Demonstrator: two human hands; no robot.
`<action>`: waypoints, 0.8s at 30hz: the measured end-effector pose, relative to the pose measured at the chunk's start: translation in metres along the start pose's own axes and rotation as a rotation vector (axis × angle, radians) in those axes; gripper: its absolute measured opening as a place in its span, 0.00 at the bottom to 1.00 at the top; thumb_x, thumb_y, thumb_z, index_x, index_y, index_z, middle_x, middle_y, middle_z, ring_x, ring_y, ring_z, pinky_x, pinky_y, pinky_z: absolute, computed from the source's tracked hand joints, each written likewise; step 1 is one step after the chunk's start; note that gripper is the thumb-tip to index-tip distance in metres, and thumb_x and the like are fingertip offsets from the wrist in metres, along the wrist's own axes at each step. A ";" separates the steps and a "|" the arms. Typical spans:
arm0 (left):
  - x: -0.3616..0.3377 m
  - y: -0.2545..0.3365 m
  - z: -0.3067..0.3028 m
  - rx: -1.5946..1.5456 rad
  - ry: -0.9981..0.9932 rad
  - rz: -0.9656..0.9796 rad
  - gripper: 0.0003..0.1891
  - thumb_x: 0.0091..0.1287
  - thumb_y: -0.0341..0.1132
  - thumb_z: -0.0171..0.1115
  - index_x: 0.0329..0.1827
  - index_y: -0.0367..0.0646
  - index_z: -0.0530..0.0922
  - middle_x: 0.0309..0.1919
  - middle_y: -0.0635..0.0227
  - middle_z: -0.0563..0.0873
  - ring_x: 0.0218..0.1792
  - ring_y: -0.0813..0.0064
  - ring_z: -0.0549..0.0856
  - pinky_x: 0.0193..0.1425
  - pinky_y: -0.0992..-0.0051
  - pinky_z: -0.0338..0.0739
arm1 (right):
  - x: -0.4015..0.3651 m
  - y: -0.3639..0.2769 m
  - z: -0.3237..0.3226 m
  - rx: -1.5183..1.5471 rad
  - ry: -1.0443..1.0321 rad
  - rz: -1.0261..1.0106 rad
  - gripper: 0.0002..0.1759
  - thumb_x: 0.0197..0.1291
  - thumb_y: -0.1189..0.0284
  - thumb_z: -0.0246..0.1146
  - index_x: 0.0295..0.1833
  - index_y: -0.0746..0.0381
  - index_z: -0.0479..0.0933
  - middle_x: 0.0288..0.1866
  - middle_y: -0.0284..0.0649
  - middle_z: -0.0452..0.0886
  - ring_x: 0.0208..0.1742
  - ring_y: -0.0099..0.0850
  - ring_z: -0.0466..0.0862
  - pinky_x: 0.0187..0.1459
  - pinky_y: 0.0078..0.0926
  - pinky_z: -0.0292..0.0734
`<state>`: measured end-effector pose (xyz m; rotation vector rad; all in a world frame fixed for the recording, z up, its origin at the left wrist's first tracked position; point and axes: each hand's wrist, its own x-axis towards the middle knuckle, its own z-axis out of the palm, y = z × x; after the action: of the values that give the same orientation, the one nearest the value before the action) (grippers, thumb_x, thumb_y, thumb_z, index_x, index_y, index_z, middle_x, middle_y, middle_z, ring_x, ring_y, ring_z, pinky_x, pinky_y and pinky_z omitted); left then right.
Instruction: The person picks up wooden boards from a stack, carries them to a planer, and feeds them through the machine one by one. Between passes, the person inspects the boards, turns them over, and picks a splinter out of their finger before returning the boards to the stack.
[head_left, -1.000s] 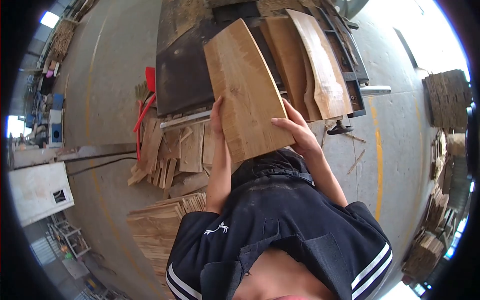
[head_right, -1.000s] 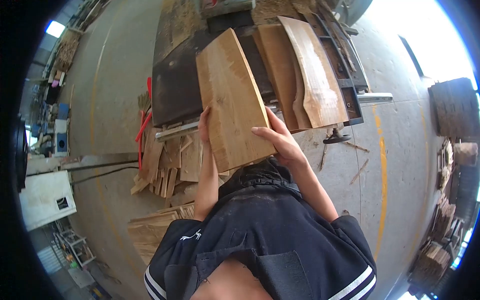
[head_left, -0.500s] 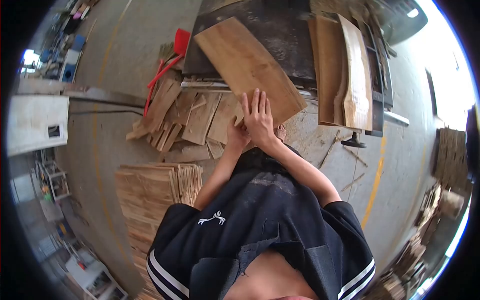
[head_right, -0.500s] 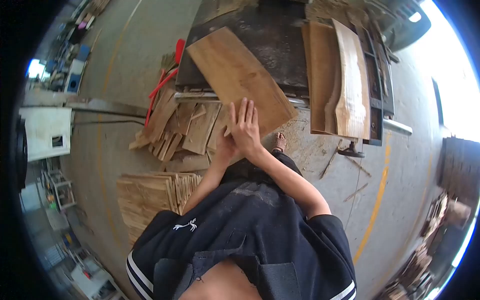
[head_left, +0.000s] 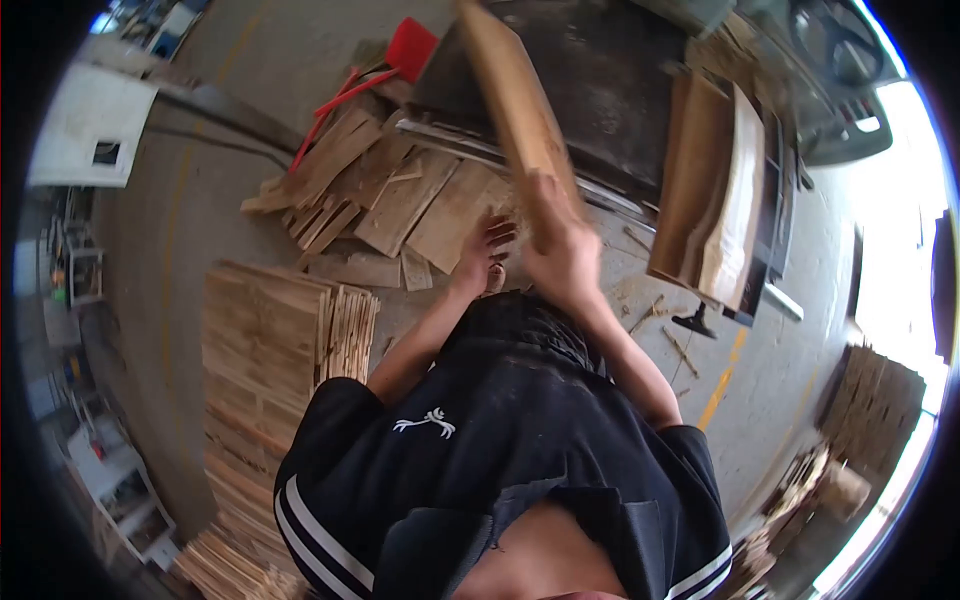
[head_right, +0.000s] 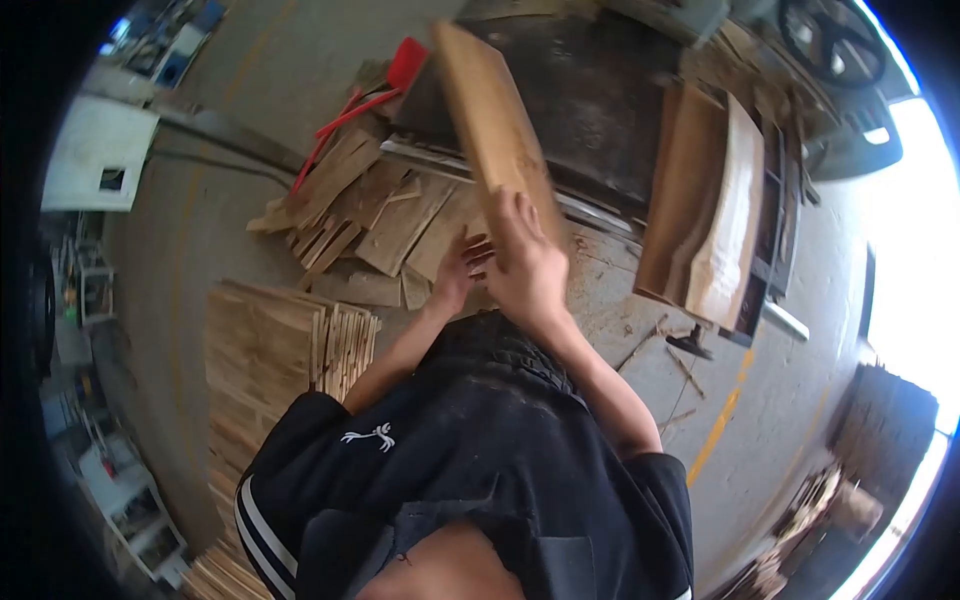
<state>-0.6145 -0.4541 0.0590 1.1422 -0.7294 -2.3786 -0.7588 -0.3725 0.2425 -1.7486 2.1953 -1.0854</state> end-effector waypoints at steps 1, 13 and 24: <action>-0.019 0.013 0.015 -0.017 0.029 0.022 0.33 0.80 0.63 0.56 0.75 0.46 0.76 0.67 0.69 0.84 0.63 0.70 0.84 0.65 0.61 0.77 | 0.004 -0.001 -0.014 0.314 -0.016 0.085 0.42 0.59 0.79 0.66 0.81 0.69 0.66 0.69 0.56 0.83 0.66 0.49 0.87 0.63 0.43 0.86; -0.045 0.180 -0.165 0.402 0.493 0.460 0.33 0.73 0.47 0.76 0.72 0.30 0.79 0.67 0.54 0.86 0.63 0.60 0.86 0.66 0.56 0.84 | 0.017 0.074 0.007 -0.077 0.172 0.080 0.40 0.70 0.56 0.73 0.79 0.64 0.71 0.72 0.55 0.82 0.74 0.51 0.80 0.75 0.48 0.76; 0.059 0.406 -0.313 0.852 0.864 0.239 0.32 0.66 0.36 0.82 0.64 0.20 0.80 0.60 0.48 0.88 0.56 0.54 0.89 0.61 0.53 0.86 | -0.064 0.183 -0.142 -0.491 -0.102 1.088 0.63 0.63 0.29 0.66 0.90 0.59 0.54 0.88 0.67 0.55 0.89 0.65 0.53 0.84 0.60 0.57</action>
<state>-0.3466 -0.8925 0.1059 2.0354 -1.4449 -1.1212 -0.9570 -0.2392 0.2156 -0.4011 2.8265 -0.1947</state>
